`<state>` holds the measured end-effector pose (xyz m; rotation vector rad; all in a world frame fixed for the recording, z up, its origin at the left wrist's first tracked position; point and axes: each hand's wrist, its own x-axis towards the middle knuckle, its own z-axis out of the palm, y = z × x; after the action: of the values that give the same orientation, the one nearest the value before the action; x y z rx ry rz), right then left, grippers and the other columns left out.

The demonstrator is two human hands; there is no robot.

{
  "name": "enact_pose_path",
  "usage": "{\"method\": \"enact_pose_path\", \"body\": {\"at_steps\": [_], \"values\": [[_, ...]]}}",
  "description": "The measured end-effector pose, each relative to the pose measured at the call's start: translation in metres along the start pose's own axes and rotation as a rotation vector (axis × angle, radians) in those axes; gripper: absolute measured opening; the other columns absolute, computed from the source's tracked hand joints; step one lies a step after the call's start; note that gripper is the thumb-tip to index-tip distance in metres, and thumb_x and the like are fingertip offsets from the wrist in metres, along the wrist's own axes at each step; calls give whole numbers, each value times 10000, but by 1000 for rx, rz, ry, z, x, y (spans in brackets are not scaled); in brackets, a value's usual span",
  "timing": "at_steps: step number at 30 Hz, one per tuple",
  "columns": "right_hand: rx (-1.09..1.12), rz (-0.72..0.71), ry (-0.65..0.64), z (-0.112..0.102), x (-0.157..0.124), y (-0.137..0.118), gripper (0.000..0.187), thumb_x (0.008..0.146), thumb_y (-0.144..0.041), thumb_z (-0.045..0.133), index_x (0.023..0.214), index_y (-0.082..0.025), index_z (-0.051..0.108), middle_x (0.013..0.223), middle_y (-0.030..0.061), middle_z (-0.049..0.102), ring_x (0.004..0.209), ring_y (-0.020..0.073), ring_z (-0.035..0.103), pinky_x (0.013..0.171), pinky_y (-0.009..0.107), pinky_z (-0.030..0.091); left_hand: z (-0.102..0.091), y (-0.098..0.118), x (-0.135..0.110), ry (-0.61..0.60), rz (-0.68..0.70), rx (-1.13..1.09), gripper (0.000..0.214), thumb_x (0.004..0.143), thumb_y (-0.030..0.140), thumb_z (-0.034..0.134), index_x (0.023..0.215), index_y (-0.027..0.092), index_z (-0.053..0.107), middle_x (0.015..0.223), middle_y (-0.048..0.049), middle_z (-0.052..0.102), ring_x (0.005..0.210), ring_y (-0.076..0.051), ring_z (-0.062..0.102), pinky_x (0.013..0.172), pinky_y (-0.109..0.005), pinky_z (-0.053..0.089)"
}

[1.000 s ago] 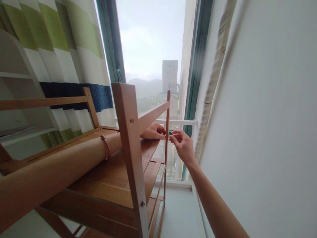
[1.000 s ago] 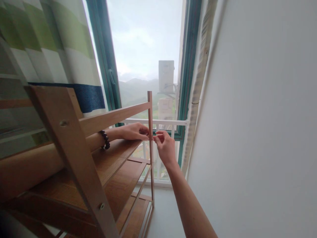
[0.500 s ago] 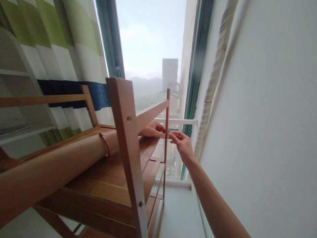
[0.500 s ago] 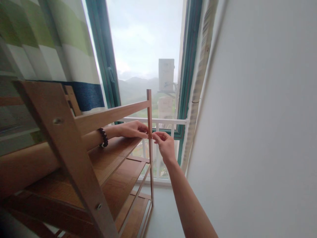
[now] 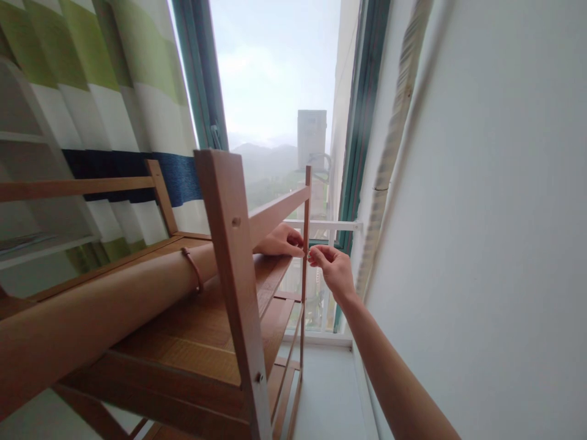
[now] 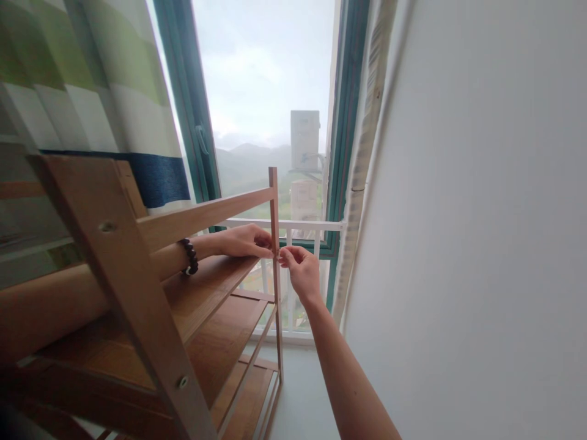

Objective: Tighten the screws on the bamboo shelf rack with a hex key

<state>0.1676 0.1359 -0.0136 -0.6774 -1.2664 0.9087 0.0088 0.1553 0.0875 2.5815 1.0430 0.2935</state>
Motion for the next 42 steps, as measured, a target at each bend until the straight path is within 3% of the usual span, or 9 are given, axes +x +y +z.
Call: {"method": "enact_pose_path", "body": {"at_steps": [4,12,17,28,35,42], "values": [[59,-19,21,0,-3,3,231,710,-364,631,800,-152,650,695,29,664,587,130,588,635,294,495,0,1,0,10,-5,11,277,727,368,550,839,141,663,657,13,589,581,-92,486,535,-198,350],[-55,-37,35,0,1,-5,259,685,-389,648,759,-142,667,648,41,663,589,148,595,597,290,490,2,-2,4,-17,22,-74,248,706,335,573,818,136,669,696,1,627,619,-109,522,571,-209,379],[4,18,-18,-4,3,-3,250,661,-370,671,773,-146,672,651,30,671,581,137,598,624,296,499,3,-5,4,16,6,-28,280,702,357,575,856,145,674,728,-5,652,623,-115,534,571,-213,371],[-4,-17,-31,-5,2,0,229,685,-351,662,798,-153,668,670,26,671,606,146,612,636,302,495,5,2,4,71,-50,63,276,671,365,604,839,160,680,720,-2,663,674,-139,552,627,-228,385],[-3,31,-55,-9,0,-2,251,669,-348,686,822,-149,681,711,37,684,639,146,617,688,315,500,8,8,0,65,-27,82,323,686,379,593,880,127,651,732,-25,645,641,-137,541,598,-242,388],[-59,9,-45,-10,0,-3,265,668,-361,681,811,-138,681,690,42,683,619,147,615,661,314,504,10,14,-3,50,-111,233,362,692,438,564,893,147,639,728,-26,643,601,-129,519,552,-235,362]]}}
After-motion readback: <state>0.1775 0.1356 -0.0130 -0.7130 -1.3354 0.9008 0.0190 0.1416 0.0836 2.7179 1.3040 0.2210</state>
